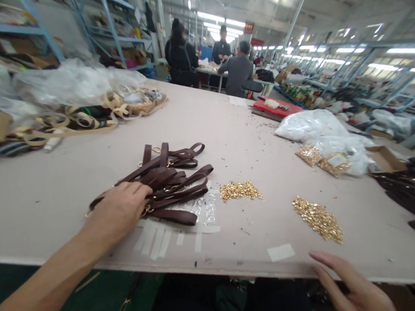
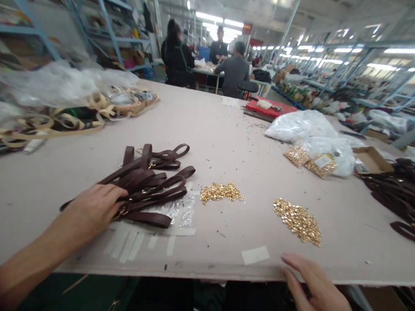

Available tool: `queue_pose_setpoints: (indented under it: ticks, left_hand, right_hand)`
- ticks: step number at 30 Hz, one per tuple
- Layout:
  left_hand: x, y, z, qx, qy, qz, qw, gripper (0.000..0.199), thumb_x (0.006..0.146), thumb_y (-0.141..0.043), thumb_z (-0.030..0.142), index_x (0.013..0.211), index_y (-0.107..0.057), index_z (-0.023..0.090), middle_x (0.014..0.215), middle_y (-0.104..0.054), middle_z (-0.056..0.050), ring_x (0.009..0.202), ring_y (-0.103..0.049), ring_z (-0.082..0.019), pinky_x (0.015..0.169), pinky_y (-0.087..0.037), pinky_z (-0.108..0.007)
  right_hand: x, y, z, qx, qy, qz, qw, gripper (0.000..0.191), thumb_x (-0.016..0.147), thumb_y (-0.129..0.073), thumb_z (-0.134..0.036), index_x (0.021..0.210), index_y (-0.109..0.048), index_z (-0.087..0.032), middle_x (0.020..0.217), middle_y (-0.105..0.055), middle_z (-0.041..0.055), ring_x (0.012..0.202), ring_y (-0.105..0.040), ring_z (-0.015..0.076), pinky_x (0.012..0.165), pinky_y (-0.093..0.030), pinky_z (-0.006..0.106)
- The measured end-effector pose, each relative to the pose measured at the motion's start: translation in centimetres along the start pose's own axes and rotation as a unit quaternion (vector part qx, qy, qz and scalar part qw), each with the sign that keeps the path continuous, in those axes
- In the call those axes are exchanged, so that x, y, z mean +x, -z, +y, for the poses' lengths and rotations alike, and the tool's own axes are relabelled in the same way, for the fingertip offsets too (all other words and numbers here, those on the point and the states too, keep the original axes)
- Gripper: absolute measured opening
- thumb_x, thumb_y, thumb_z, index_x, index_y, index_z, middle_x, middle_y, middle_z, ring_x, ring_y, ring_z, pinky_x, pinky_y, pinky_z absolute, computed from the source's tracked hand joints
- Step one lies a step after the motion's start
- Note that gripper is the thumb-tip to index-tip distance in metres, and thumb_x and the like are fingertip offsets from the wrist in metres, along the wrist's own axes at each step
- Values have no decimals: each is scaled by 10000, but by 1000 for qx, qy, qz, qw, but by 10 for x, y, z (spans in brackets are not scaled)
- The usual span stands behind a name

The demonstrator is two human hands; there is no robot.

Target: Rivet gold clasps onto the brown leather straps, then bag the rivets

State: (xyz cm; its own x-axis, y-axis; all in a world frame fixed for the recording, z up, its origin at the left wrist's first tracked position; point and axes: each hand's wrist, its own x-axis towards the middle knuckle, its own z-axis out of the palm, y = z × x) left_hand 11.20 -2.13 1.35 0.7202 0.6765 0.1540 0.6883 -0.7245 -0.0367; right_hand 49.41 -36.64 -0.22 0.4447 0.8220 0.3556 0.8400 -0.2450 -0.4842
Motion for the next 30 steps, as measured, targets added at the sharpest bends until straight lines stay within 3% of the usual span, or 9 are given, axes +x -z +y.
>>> queue_pose_setpoints:
  ticks: [7,11,13,16,19,21,24,26,30]
  left_hand:
    - [-10,17,-2,-16,125,18,992,357,954,-302,320,1068,-579,125,881,-612,-43,747,-631,-220,691,-460,-294]
    - [-17,37,18,-222,213,34,951,343,909,-446,420,1154,-582,222,907,-670,32,765,-650,-197,751,-477,-276]
    - [-20,44,37,-401,217,4,890,411,860,-565,432,1213,-571,221,888,-698,16,783,-662,-194,767,-494,-272]
    - [-22,44,68,-638,250,-59,726,379,872,-599,383,1195,-556,191,862,-680,-13,692,-657,-159,673,-515,-257]
    - [-27,36,98,-761,251,-100,590,310,893,-594,324,1175,-569,199,945,-661,-18,656,-642,-120,623,-496,-229]
    - [-31,29,116,-794,242,-121,544,350,911,-583,312,1245,-567,210,880,-659,-2,657,-618,-100,658,-480,-218]
    - [-35,21,139,-800,237,-138,533,471,945,-535,370,1394,-501,230,720,-626,21,705,-597,-111,753,-471,-235]
    - [-35,18,153,-779,235,-140,564,494,960,-490,420,1427,-482,262,738,-615,18,702,-580,-119,753,-476,-252]
    - [-31,18,175,-725,198,-104,652,406,952,-489,353,1343,-581,294,1141,-640,-25,873,-598,-150,806,-499,-275]
  right_hand:
    - [100,-74,-28,-133,127,-87,979,278,962,-464,-255,1163,-644,-190,1178,-680,93,1101,-589,266,994,-490,469]
    - [118,-94,-22,-174,165,-89,967,352,976,-436,-254,1267,-600,-142,1272,-641,108,1168,-542,286,1046,-447,484]
    - [121,-101,-14,-165,181,-72,967,376,977,-425,-280,1266,-602,-116,1250,-657,119,1151,-557,295,1038,-452,494]
    - [122,-103,-7,-121,173,-31,977,386,966,-419,-332,1167,-663,-110,1138,-706,131,1056,-617,298,983,-492,501]
    - [116,-94,-12,-48,80,11,996,366,919,-486,-418,1029,-723,-160,999,-745,112,927,-675,285,888,-545,473]
    - [108,-85,-23,21,-17,3,1000,341,866,-564,-476,974,-744,-206,943,-760,82,856,-699,271,843,-566,448]
    - [88,-76,-44,157,-140,-48,977,335,796,-659,-509,950,-762,-231,861,-767,55,773,-710,244,762,-593,386]
    - [72,-74,-58,241,-187,-82,949,328,776,-699,-491,948,-766,-220,795,-757,49,742,-705,223,709,-594,333]
    - [42,-74,-87,393,-235,-116,881,251,773,-755,-411,920,-741,-209,728,-726,31,709,-680,176,667,-569,272]
